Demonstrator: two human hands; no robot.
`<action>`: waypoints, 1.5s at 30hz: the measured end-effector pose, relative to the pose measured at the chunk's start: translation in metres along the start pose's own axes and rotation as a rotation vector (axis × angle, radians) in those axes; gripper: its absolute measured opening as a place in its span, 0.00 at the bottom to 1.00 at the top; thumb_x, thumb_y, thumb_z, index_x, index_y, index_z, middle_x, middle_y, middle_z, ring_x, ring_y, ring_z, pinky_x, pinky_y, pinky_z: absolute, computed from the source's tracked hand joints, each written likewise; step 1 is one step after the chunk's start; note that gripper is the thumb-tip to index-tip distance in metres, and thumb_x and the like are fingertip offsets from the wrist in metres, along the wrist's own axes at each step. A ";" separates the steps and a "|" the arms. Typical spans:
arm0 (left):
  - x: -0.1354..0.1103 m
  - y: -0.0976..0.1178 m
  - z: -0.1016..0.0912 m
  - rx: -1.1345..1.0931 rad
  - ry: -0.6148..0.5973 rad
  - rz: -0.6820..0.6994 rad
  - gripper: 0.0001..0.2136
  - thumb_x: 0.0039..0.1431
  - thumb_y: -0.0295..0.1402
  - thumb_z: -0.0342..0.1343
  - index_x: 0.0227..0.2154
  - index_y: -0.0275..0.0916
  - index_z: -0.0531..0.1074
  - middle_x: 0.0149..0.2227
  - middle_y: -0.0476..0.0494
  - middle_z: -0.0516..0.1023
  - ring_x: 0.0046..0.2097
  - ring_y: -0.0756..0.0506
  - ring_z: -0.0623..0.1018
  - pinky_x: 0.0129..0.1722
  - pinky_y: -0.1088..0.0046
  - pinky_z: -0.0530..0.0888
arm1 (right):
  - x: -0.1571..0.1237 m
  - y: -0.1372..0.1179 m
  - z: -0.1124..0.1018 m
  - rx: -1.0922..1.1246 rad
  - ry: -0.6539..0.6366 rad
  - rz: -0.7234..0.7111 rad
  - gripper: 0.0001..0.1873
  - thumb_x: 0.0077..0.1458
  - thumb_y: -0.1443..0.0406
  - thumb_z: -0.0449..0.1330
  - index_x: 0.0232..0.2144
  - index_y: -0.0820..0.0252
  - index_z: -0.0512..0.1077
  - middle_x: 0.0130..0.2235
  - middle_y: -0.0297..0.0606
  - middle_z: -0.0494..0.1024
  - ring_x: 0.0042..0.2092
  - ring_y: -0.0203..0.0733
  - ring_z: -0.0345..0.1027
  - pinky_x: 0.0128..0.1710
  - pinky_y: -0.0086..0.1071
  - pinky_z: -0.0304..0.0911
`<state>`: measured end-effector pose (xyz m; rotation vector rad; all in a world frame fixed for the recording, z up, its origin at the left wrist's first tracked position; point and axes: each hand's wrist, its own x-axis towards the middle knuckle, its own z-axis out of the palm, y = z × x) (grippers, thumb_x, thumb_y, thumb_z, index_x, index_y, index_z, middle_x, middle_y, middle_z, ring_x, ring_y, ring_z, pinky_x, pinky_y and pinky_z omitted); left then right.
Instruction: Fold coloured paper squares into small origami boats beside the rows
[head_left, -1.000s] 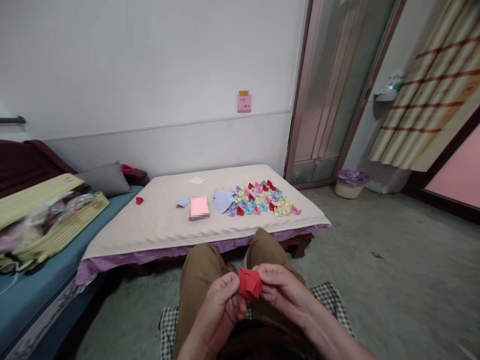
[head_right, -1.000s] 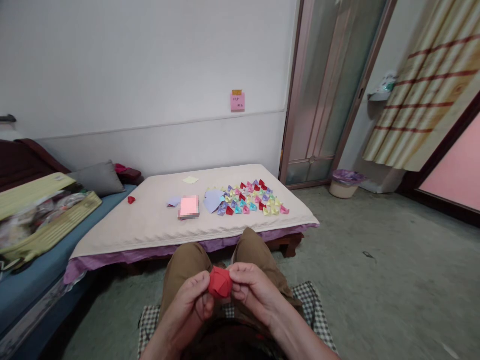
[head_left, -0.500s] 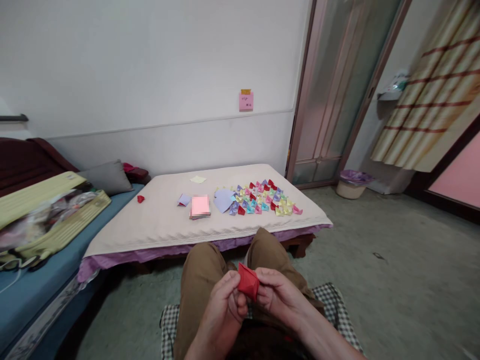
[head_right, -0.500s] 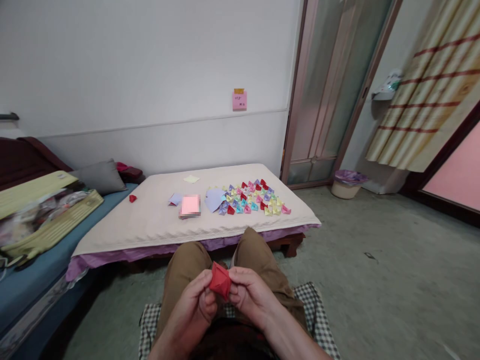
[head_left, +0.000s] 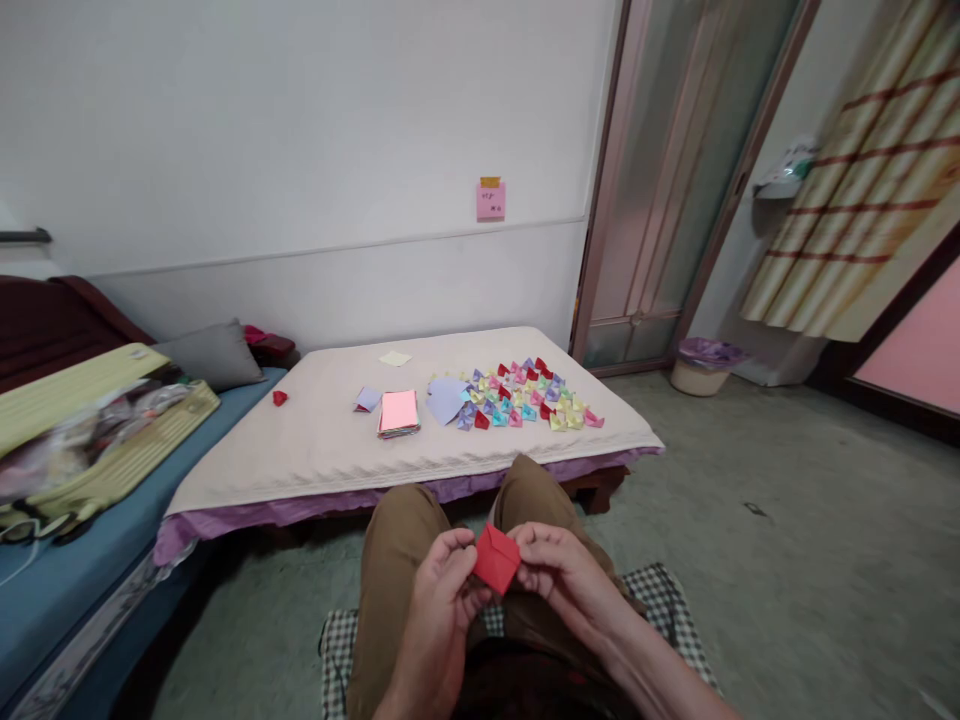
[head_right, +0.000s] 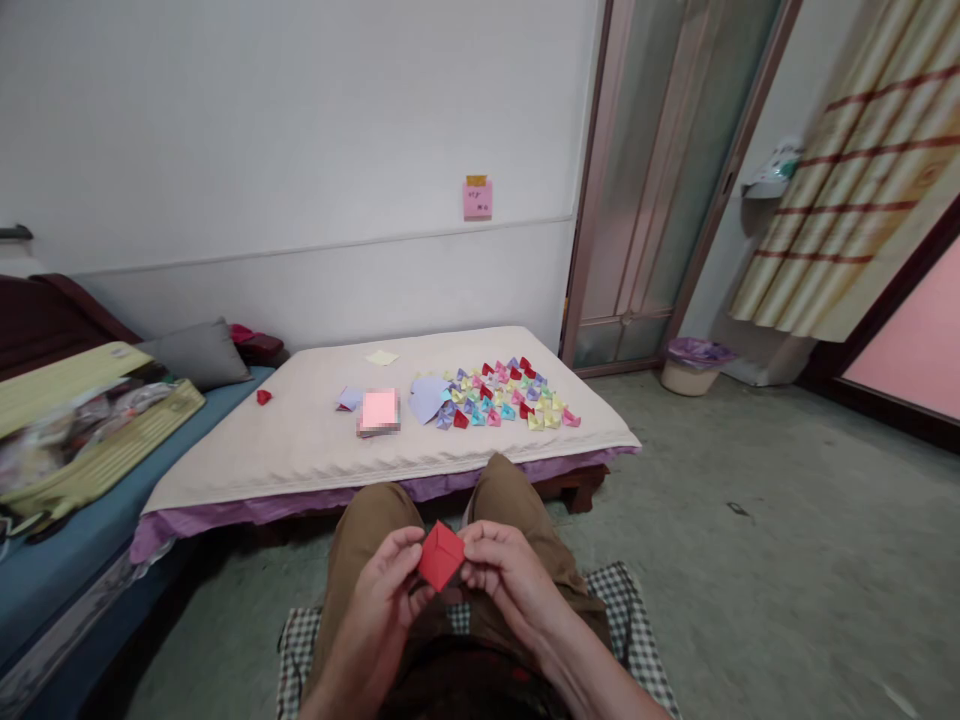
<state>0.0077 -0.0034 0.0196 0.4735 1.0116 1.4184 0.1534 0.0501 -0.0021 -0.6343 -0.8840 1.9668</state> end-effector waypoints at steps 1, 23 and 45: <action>0.001 -0.001 -0.001 0.019 -0.002 0.031 0.13 0.50 0.33 0.62 0.37 0.37 0.67 0.26 0.49 0.75 0.26 0.51 0.74 0.25 0.79 0.70 | -0.001 -0.001 0.002 -0.034 0.002 -0.013 0.04 0.43 0.69 0.64 0.22 0.65 0.73 0.25 0.35 0.71 0.25 0.32 0.59 0.27 0.26 0.55; 0.013 -0.003 -0.005 0.306 -0.007 0.258 0.18 0.33 0.25 0.62 0.34 0.34 0.75 0.25 0.47 0.79 0.24 0.50 0.74 0.24 0.77 0.70 | -0.003 -0.008 0.009 -0.513 0.119 -0.315 0.05 0.42 0.71 0.63 0.24 0.61 0.70 0.32 0.32 0.68 0.29 0.33 0.58 0.28 0.27 0.56; 0.008 -0.001 -0.013 0.344 -0.126 0.282 0.03 0.45 0.27 0.58 0.21 0.37 0.76 0.28 0.48 0.74 0.27 0.50 0.73 0.27 0.76 0.70 | -0.011 -0.017 0.013 -0.628 0.002 -0.355 0.07 0.48 0.68 0.62 0.20 0.59 0.74 0.31 0.36 0.72 0.36 0.41 0.65 0.38 0.32 0.59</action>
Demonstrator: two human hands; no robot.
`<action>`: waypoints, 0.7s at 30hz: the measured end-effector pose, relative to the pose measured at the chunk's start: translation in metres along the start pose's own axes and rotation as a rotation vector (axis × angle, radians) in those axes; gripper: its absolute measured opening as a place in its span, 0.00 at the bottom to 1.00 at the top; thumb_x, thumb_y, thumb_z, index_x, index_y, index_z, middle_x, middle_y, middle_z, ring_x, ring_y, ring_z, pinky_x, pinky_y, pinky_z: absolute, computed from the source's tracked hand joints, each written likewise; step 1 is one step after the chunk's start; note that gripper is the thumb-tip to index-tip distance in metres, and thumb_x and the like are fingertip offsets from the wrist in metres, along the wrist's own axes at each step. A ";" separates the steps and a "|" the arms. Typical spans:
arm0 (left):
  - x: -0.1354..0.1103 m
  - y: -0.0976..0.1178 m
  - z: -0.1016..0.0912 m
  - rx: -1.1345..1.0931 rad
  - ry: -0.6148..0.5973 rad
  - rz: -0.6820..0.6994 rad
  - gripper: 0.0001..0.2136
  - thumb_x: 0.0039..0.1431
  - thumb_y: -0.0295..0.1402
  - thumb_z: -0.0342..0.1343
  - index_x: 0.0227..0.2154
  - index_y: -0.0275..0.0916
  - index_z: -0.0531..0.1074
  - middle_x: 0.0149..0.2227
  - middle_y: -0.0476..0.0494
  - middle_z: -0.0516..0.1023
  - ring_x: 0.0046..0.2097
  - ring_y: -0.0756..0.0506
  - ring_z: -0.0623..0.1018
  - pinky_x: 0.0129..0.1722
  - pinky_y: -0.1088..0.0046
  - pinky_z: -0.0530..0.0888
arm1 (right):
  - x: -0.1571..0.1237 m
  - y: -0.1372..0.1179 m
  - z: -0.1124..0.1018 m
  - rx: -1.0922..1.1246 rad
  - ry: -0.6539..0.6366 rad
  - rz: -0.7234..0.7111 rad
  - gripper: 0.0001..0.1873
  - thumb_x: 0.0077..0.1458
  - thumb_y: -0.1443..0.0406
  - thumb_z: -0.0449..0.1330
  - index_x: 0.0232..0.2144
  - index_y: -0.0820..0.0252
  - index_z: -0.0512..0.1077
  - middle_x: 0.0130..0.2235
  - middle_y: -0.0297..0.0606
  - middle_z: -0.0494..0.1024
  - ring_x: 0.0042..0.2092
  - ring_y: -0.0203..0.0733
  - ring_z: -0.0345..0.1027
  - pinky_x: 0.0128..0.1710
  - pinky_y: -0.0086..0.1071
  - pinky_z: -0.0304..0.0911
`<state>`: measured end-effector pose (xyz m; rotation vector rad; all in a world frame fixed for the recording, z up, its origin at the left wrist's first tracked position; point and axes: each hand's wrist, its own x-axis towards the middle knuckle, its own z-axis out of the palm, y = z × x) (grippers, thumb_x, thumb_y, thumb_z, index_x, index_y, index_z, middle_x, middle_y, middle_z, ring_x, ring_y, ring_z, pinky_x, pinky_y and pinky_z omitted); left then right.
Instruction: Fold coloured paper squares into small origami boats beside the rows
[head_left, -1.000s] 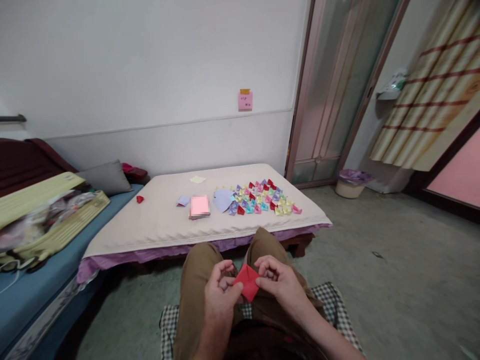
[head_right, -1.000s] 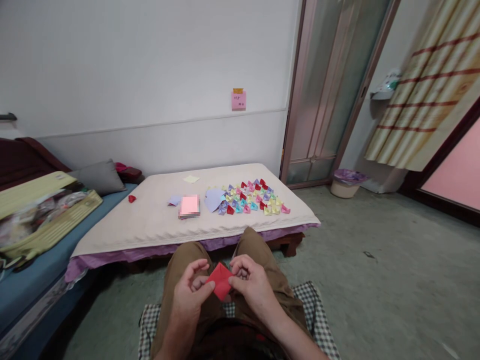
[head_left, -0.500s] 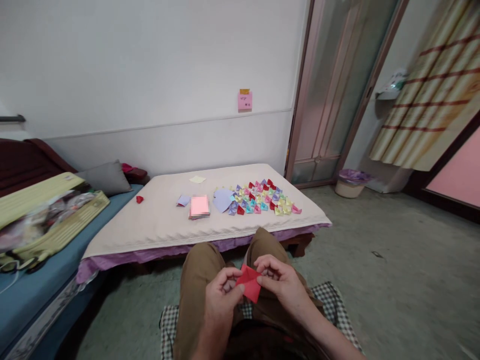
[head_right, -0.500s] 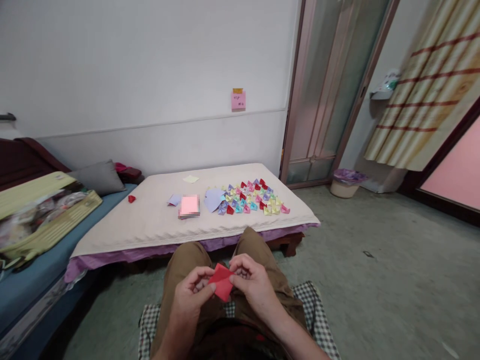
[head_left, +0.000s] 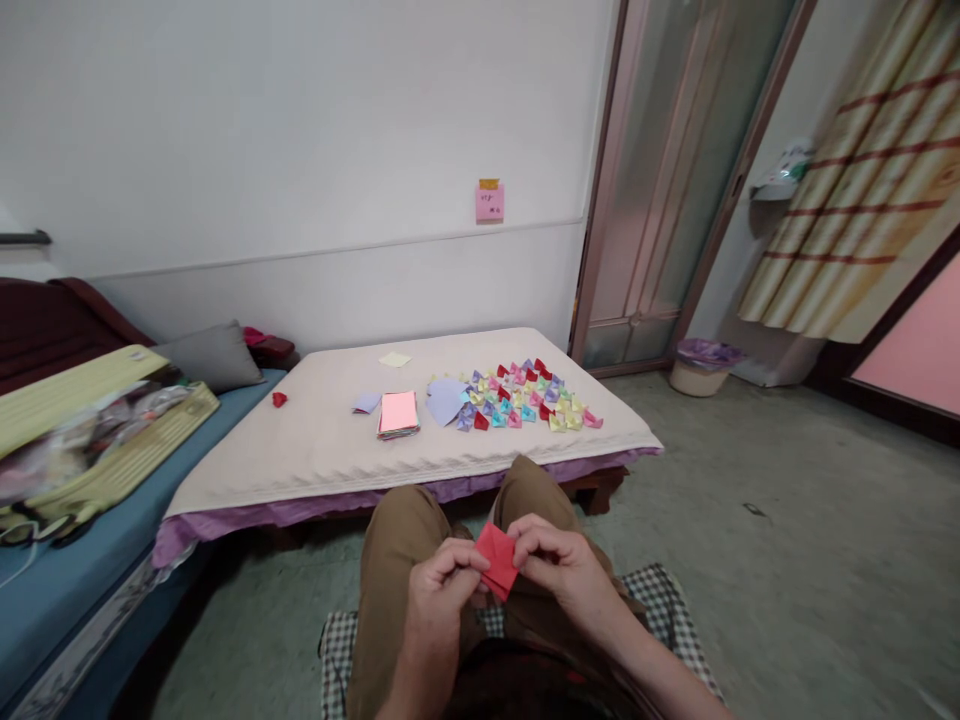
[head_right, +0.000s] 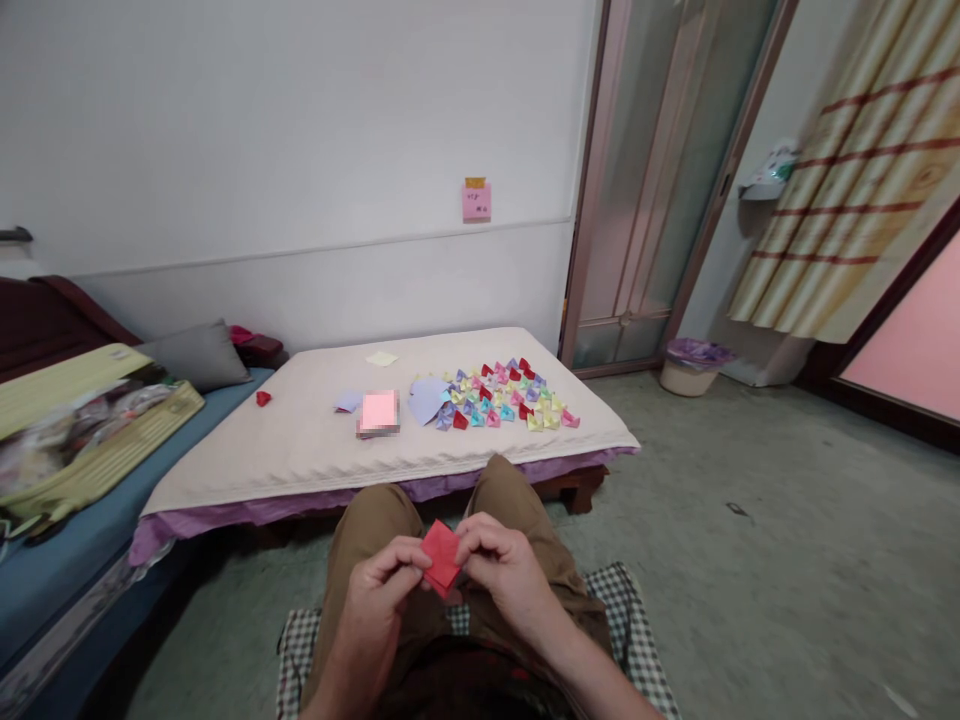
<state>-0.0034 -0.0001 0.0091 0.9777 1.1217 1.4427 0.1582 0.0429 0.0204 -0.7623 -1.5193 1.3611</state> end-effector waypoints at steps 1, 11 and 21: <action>0.000 0.001 0.000 -0.009 -0.012 -0.004 0.04 0.46 0.27 0.56 0.22 0.37 0.76 0.29 0.48 0.73 0.27 0.49 0.73 0.28 0.76 0.70 | 0.000 -0.001 -0.001 -0.023 -0.003 0.005 0.08 0.48 0.68 0.61 0.19 0.59 0.74 0.31 0.36 0.72 0.35 0.41 0.66 0.38 0.32 0.59; 0.000 0.011 0.013 0.076 0.141 0.100 0.04 0.37 0.25 0.59 0.18 0.38 0.70 0.21 0.51 0.71 0.23 0.51 0.70 0.22 0.78 0.67 | -0.001 0.000 -0.002 0.143 -0.002 0.090 0.05 0.45 0.70 0.62 0.28 0.59 0.72 0.34 0.34 0.74 0.35 0.39 0.67 0.35 0.29 0.60; 0.007 0.003 0.005 -0.015 0.192 -0.014 0.15 0.31 0.25 0.66 0.27 0.37 0.72 0.26 0.47 0.76 0.29 0.48 0.76 0.30 0.75 0.72 | -0.001 -0.009 0.013 0.090 0.075 0.254 0.10 0.40 0.65 0.66 0.25 0.59 0.67 0.20 0.27 0.71 0.21 0.33 0.60 0.23 0.26 0.53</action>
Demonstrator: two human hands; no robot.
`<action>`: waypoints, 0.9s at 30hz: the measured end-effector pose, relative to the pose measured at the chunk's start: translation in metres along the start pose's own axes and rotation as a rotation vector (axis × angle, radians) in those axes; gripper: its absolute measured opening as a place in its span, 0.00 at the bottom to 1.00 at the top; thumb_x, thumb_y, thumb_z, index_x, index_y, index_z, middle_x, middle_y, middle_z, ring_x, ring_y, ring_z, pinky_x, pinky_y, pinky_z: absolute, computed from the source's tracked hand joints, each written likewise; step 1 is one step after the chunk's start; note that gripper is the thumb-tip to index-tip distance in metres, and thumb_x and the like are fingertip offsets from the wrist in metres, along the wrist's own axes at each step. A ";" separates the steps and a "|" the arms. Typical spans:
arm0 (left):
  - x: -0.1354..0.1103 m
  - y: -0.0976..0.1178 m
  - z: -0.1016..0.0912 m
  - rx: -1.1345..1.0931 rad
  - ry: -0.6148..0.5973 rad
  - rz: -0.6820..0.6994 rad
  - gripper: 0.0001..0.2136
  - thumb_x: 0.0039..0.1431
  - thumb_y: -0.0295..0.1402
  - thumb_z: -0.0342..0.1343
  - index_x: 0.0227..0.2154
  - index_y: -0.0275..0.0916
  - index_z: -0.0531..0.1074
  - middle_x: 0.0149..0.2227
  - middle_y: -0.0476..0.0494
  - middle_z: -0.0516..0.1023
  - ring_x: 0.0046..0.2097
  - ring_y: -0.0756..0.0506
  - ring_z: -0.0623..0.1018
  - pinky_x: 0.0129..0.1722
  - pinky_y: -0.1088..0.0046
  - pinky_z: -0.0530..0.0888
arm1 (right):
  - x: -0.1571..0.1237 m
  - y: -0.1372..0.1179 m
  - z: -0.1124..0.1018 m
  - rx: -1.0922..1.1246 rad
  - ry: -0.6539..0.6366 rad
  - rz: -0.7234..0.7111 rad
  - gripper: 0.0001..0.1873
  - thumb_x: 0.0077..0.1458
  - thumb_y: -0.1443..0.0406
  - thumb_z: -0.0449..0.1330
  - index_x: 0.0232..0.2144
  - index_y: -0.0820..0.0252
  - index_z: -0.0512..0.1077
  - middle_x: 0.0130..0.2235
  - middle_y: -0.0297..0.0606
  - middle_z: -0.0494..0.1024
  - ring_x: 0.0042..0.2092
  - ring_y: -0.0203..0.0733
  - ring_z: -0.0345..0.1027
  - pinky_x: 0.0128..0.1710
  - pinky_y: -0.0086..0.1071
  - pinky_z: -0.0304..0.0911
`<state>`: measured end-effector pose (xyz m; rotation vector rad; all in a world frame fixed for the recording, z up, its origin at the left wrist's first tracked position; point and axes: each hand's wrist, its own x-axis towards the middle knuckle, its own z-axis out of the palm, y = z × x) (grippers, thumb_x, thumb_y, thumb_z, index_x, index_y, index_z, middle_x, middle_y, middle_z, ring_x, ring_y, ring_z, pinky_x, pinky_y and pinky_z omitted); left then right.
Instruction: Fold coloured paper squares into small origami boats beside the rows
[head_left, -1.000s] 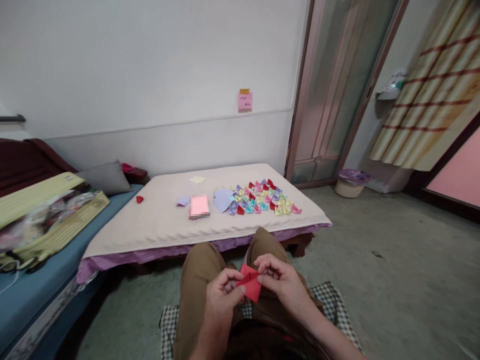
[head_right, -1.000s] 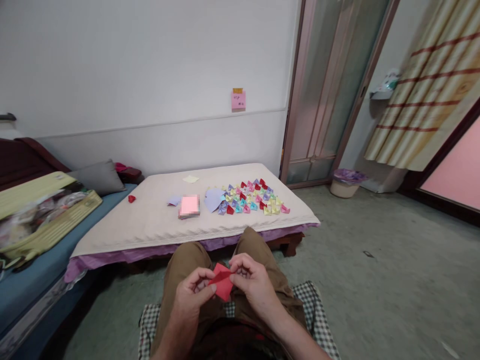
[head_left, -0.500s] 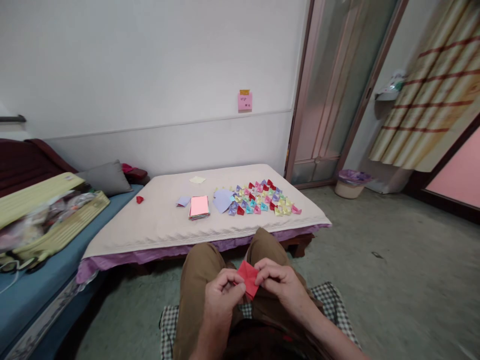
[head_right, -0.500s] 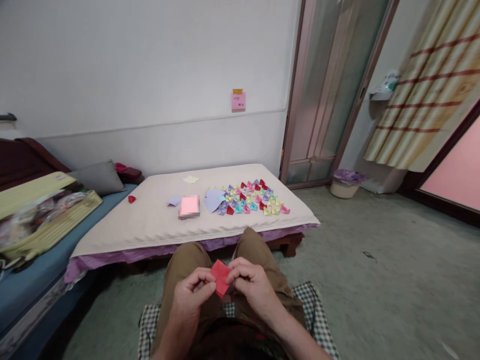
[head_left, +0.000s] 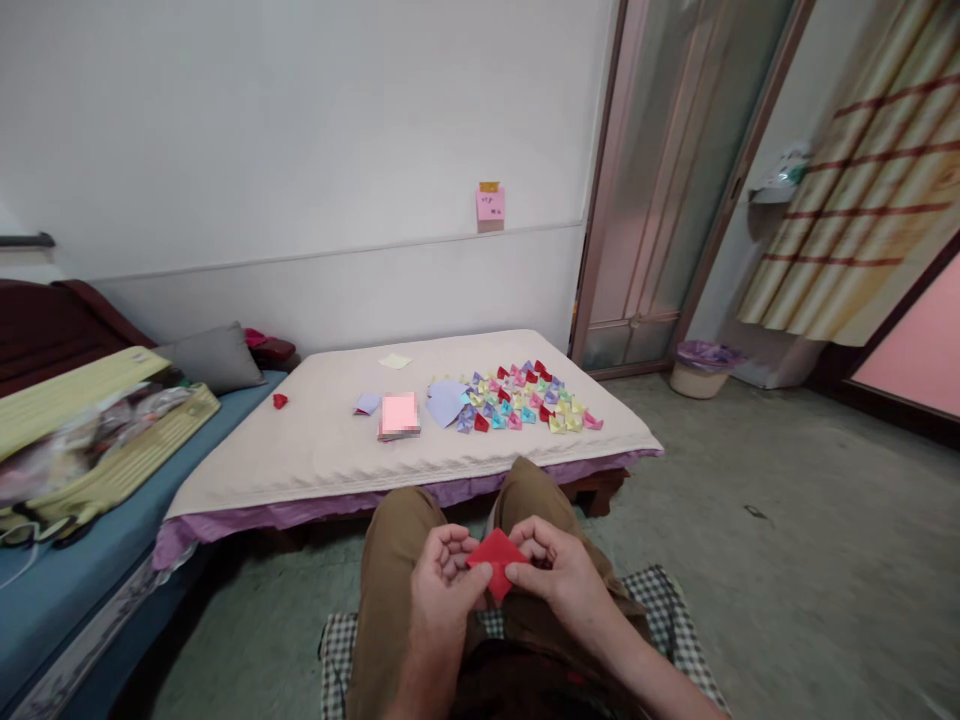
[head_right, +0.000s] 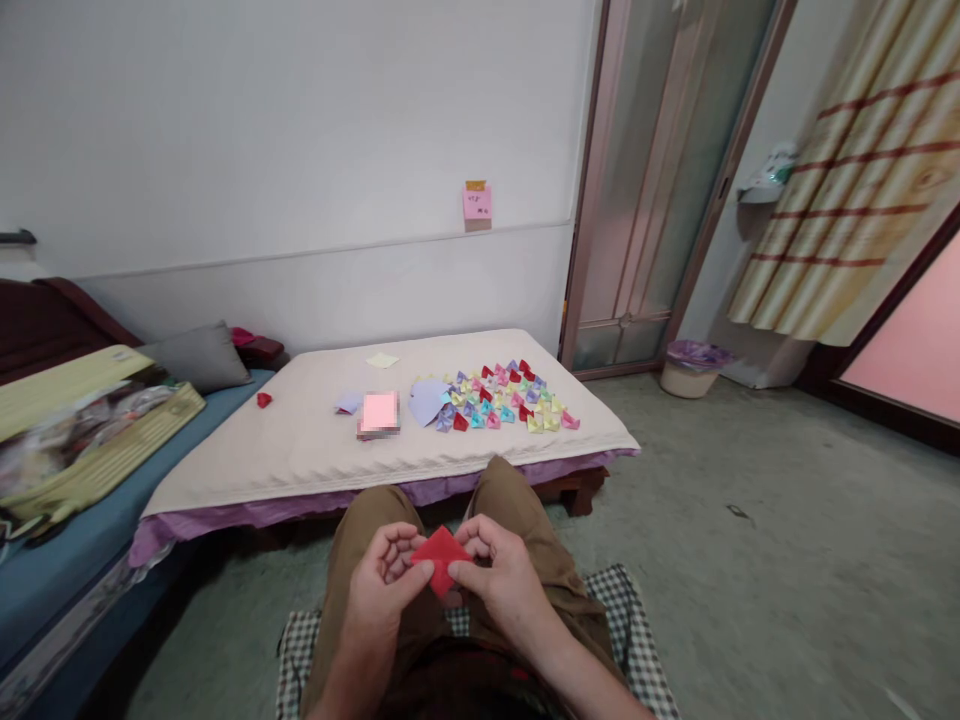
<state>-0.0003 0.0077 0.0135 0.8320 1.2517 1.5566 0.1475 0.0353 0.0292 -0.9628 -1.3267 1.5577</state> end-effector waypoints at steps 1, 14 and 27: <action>0.000 0.000 -0.001 0.008 -0.027 -0.024 0.13 0.33 0.26 0.66 0.26 0.36 0.72 0.24 0.47 0.76 0.27 0.48 0.75 0.29 0.75 0.72 | 0.000 -0.001 0.001 -0.002 0.004 0.003 0.10 0.39 0.65 0.66 0.24 0.59 0.67 0.19 0.26 0.71 0.21 0.33 0.59 0.22 0.26 0.53; -0.005 -0.001 -0.004 0.274 0.028 0.131 0.08 0.49 0.36 0.60 0.28 0.37 0.73 0.27 0.44 0.76 0.30 0.45 0.75 0.31 0.71 0.71 | 0.002 0.005 -0.001 -0.009 -0.013 0.029 0.05 0.40 0.68 0.62 0.24 0.60 0.69 0.15 0.25 0.71 0.20 0.33 0.62 0.23 0.26 0.57; -0.013 -0.014 -0.011 0.938 0.019 0.875 0.07 0.54 0.23 0.53 0.29 0.41 0.73 0.27 0.44 0.77 0.31 0.44 0.74 0.34 0.68 0.68 | -0.001 0.005 0.006 0.120 -0.016 0.070 0.15 0.45 0.56 0.64 0.31 0.62 0.70 0.20 0.34 0.76 0.22 0.36 0.67 0.24 0.28 0.60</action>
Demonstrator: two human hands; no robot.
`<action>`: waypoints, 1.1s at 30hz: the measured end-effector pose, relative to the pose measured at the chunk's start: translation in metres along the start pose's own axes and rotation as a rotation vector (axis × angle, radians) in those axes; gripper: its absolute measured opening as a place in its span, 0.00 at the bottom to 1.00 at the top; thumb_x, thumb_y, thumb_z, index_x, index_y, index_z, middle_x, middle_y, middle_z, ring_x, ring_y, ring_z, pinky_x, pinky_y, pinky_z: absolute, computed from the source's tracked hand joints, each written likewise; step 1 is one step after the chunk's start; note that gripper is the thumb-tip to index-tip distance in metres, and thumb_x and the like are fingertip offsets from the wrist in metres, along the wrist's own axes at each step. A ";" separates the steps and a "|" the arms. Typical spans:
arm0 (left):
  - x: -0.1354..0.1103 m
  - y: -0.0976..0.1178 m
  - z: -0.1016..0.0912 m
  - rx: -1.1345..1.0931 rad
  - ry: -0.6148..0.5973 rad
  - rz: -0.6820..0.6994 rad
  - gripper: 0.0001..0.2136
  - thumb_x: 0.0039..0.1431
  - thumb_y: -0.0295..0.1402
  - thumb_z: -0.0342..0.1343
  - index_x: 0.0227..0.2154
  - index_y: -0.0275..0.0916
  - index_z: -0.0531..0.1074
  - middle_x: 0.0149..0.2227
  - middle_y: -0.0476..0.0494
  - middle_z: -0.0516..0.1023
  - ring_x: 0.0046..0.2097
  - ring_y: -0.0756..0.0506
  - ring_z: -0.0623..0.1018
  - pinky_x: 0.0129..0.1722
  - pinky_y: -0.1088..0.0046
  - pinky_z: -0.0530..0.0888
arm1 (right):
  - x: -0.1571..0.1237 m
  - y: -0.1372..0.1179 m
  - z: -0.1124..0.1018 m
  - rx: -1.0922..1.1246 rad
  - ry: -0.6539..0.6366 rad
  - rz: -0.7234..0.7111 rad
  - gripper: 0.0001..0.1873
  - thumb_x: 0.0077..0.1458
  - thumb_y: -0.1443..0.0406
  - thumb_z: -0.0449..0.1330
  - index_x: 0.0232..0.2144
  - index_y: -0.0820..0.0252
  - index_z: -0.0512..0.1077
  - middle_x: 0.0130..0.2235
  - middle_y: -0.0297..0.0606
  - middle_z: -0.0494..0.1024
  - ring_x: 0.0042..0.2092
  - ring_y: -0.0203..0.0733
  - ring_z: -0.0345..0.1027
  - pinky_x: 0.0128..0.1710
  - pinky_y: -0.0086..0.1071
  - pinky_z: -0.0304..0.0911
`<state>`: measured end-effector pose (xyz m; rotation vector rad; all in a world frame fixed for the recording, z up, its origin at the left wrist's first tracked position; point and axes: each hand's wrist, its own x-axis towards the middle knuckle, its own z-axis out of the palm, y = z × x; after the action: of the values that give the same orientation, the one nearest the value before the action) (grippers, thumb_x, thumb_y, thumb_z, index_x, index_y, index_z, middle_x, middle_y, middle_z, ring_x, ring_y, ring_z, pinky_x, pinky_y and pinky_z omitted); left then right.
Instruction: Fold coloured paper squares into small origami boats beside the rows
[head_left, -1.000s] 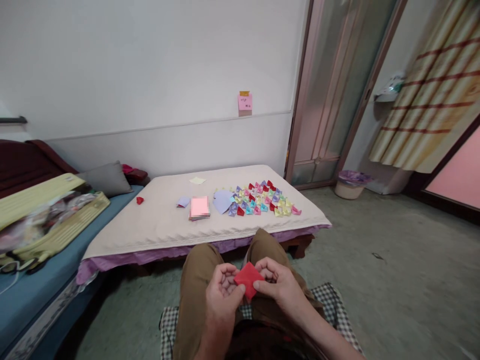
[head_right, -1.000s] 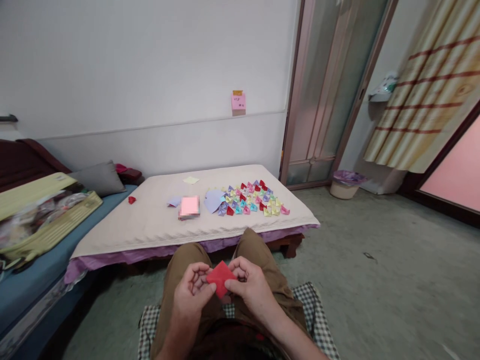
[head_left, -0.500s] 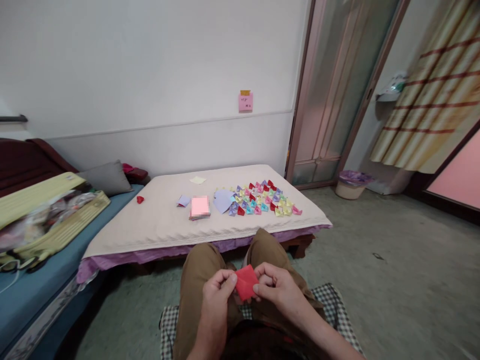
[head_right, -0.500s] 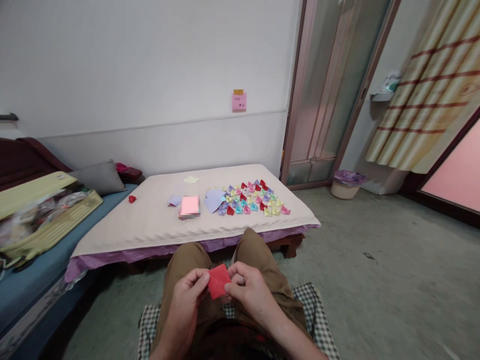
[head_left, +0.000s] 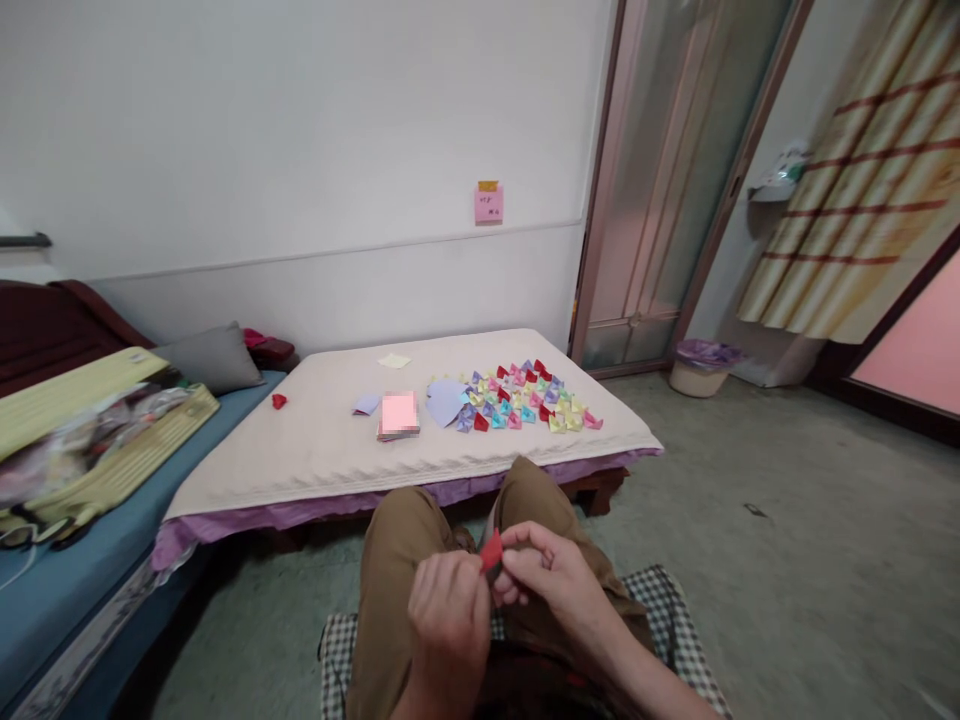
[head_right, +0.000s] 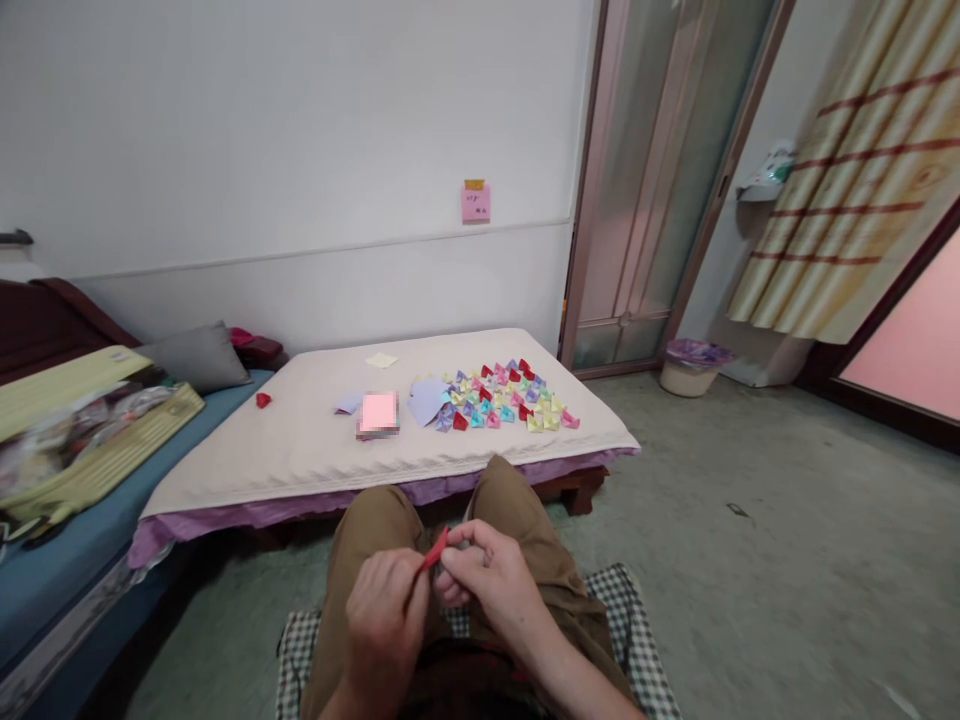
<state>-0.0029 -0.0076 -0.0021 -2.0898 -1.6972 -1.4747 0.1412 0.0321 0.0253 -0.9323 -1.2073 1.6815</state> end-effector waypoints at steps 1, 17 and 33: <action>0.004 0.000 -0.002 -0.103 -0.015 -0.143 0.06 0.54 0.25 0.53 0.28 0.40 0.73 0.26 0.46 0.76 0.30 0.45 0.74 0.33 0.70 0.68 | 0.000 -0.001 -0.001 -0.022 0.018 -0.022 0.17 0.47 0.54 0.62 0.31 0.62 0.70 0.21 0.35 0.77 0.23 0.35 0.67 0.24 0.28 0.60; 0.019 0.013 0.000 -1.092 -0.132 -0.951 0.11 0.44 0.35 0.65 0.30 0.36 0.73 0.24 0.49 0.77 0.24 0.51 0.73 0.25 0.78 0.68 | 0.001 0.000 -0.002 -0.135 -0.009 -0.158 0.07 0.47 0.62 0.61 0.28 0.62 0.73 0.25 0.31 0.72 0.25 0.34 0.60 0.26 0.27 0.56; 0.014 0.002 0.003 -0.991 -0.113 -0.921 0.06 0.43 0.30 0.63 0.23 0.35 0.73 0.19 0.52 0.73 0.21 0.53 0.69 0.22 0.80 0.64 | 0.001 0.006 0.000 -0.133 -0.052 -0.082 0.07 0.47 0.64 0.61 0.28 0.64 0.72 0.19 0.28 0.69 0.19 0.29 0.58 0.20 0.23 0.53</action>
<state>-0.0008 0.0037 0.0069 -1.6581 -2.4792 -2.9978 0.1403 0.0317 0.0195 -0.9112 -1.3877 1.5851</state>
